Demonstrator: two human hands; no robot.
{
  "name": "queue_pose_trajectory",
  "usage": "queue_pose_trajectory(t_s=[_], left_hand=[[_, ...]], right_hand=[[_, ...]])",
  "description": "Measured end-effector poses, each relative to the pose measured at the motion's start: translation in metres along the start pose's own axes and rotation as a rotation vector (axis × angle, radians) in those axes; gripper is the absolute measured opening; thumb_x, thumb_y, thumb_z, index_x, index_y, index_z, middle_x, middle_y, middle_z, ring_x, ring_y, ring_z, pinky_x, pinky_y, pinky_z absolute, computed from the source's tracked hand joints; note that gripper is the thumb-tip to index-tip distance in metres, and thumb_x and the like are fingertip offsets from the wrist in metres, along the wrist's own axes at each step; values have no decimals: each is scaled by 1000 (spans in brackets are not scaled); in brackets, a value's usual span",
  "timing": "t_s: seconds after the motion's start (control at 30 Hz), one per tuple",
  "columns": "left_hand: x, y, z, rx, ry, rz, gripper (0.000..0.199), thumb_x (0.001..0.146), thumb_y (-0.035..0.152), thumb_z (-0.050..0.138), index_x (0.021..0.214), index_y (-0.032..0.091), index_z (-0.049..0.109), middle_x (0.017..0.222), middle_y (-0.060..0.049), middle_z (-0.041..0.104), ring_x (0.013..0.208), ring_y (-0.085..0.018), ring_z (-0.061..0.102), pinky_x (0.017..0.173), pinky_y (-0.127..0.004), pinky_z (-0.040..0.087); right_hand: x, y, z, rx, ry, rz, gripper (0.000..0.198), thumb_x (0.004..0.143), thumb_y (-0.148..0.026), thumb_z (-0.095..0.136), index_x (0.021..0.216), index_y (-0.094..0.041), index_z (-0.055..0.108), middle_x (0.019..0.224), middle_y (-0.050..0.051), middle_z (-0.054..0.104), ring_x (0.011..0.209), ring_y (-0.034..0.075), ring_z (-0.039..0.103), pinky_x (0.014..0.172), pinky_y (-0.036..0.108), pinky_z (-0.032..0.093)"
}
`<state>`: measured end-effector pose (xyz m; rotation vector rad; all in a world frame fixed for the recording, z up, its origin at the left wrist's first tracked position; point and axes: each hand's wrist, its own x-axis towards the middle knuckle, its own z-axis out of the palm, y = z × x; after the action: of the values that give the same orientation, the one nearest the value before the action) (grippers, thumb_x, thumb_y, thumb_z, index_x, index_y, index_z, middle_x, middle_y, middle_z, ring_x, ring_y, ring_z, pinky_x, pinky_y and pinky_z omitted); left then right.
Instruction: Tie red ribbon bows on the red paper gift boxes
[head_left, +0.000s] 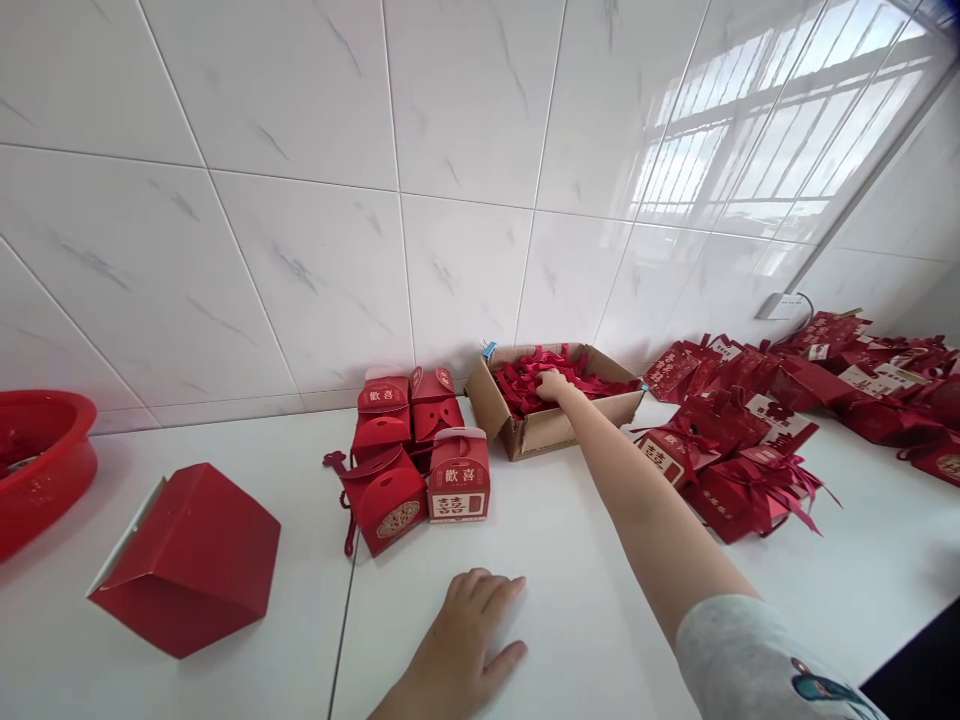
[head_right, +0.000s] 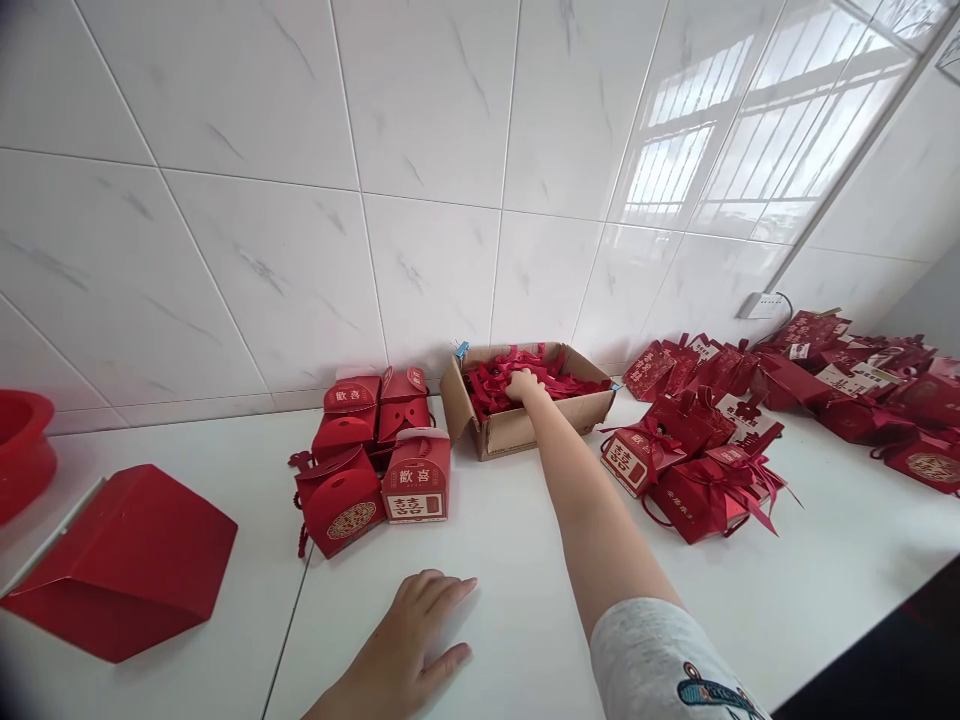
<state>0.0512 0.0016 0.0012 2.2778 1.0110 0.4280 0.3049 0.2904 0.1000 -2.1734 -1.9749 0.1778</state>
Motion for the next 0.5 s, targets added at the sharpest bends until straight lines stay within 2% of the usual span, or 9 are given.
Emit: queue_pose_trajectory(t_s=[0.13,0.23,0.3,0.4,0.5], left_hand=[[0,-2,1,-1,2,-5,51,87,36,52,137,32,40,131,-3,52,118,-26,40,103,-45,38],[-1,-2,3,-7,12,-14,52,87,35,52,137,32,39,131,-2,52,119,-26,40,102,-45,38],[-1,-2,3,-12,25,-5,53,87,33,53,137,32,39,130,-3,53,118,-26,41,101,-45,39],[0,-1,3,-13,43,14,52,87,33,52,138,31,40,128,-4,54,116,-26,42,100,-45,39],[1,-1,2,-10,42,17,53,87,35,52,138,29,39,128,-5,54,116,-26,42,100,-45,39]], right_hand=[[-6,-2,-5,114,89,81,31,90,-34,56,114,-15,57,116,9,59,103,21,59,90,45,47],[-17,-4,-14,225,233,84,23,90,-29,51,104,-16,62,103,6,67,100,22,59,100,51,34],[-27,-5,-22,303,345,67,25,90,-28,45,103,-17,63,99,7,69,99,22,60,102,49,30],[-48,-4,-33,419,483,11,35,91,-32,36,108,-15,61,107,10,68,101,22,61,96,40,39],[-79,0,-36,503,551,-83,44,93,-39,31,116,-13,58,113,12,66,102,20,61,87,31,48]])
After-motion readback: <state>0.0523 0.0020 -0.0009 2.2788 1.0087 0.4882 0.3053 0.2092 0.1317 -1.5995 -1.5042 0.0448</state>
